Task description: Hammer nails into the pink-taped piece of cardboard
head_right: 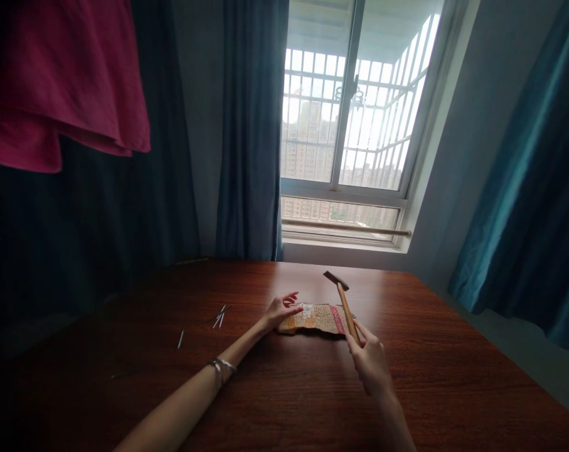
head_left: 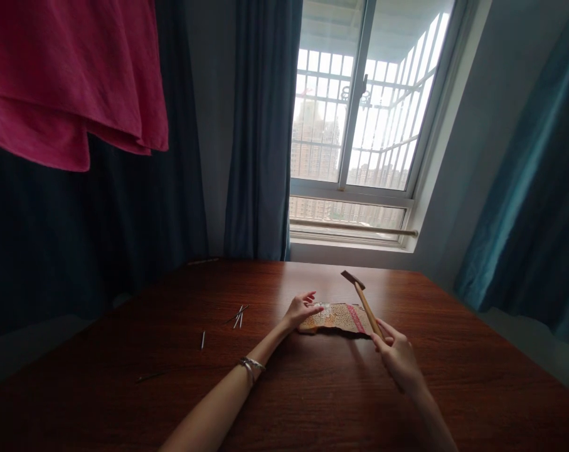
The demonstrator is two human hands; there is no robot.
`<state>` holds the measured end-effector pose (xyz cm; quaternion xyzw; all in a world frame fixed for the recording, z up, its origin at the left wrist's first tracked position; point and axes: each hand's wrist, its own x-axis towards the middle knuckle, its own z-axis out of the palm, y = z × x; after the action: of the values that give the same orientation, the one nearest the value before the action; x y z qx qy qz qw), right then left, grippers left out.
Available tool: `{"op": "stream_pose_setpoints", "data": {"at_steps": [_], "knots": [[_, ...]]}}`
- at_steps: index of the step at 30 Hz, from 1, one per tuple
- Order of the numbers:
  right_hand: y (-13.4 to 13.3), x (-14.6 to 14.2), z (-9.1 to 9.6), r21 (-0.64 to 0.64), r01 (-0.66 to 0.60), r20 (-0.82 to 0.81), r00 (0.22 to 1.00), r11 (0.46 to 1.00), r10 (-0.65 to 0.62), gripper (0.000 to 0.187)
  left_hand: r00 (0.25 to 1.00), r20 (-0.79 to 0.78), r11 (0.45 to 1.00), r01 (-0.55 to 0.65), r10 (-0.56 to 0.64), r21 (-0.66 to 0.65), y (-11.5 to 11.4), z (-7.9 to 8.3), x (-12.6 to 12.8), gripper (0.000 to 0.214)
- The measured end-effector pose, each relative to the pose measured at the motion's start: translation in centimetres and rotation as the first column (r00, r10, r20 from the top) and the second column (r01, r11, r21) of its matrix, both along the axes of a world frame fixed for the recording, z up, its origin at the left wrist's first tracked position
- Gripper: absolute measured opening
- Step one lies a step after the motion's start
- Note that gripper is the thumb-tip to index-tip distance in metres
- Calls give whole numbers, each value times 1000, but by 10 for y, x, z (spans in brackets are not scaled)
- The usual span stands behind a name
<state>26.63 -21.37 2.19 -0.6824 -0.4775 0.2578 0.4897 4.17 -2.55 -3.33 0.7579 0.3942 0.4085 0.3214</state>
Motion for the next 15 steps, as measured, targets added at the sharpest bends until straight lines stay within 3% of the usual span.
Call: {"op": "stream_pose_setpoints", "data": {"at_steps": [4, 9, 15], "knots": [[12, 33, -13, -64, 84, 303, 951, 994, -61, 51, 983, -174, 978, 87, -53, 192, -2, 10, -11, 80], [10, 46, -20, -131, 173, 381, 918, 976, -111, 43, 902, -422, 959, 194, -91, 207, -13, 15, -15, 95], [5, 50, -24, -211, 236, 455, 883, 949, -118, 44, 851, -522, 952, 200, -51, 233, -19, 12, -9, 96]]}}
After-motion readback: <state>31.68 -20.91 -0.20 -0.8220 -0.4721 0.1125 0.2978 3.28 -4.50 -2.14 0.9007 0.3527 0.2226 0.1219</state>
